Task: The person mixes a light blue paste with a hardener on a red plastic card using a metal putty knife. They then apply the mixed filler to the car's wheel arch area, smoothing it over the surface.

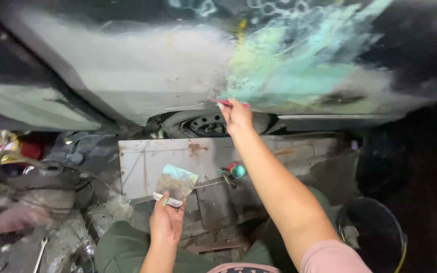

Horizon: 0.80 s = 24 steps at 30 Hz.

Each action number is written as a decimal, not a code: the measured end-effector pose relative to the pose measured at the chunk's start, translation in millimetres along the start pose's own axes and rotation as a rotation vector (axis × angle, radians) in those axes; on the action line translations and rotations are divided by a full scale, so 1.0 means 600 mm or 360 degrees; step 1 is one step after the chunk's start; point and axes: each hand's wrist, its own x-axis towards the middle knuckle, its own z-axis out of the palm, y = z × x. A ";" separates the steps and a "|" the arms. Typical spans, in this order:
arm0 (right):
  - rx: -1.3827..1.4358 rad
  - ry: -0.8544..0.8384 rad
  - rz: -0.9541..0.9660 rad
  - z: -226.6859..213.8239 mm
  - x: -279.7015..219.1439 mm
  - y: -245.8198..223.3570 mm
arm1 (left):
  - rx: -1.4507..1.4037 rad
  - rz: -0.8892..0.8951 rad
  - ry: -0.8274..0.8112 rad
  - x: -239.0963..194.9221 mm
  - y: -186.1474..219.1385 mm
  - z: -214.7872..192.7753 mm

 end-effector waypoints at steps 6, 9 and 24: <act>-0.0125 -0.0222 -0.0080 0.073 -0.259 -0.160 | 0.0116 0.0022 -0.0044 -0.007 0.007 -0.009; -0.0479 -0.0527 -0.0326 0.131 -0.401 -0.281 | 0.0106 -0.0008 0.0018 0.013 0.002 -0.019; -0.0560 -0.0100 0.0008 -0.071 -0.271 -0.059 | 0.0052 -0.0010 0.0032 0.027 -0.017 -0.004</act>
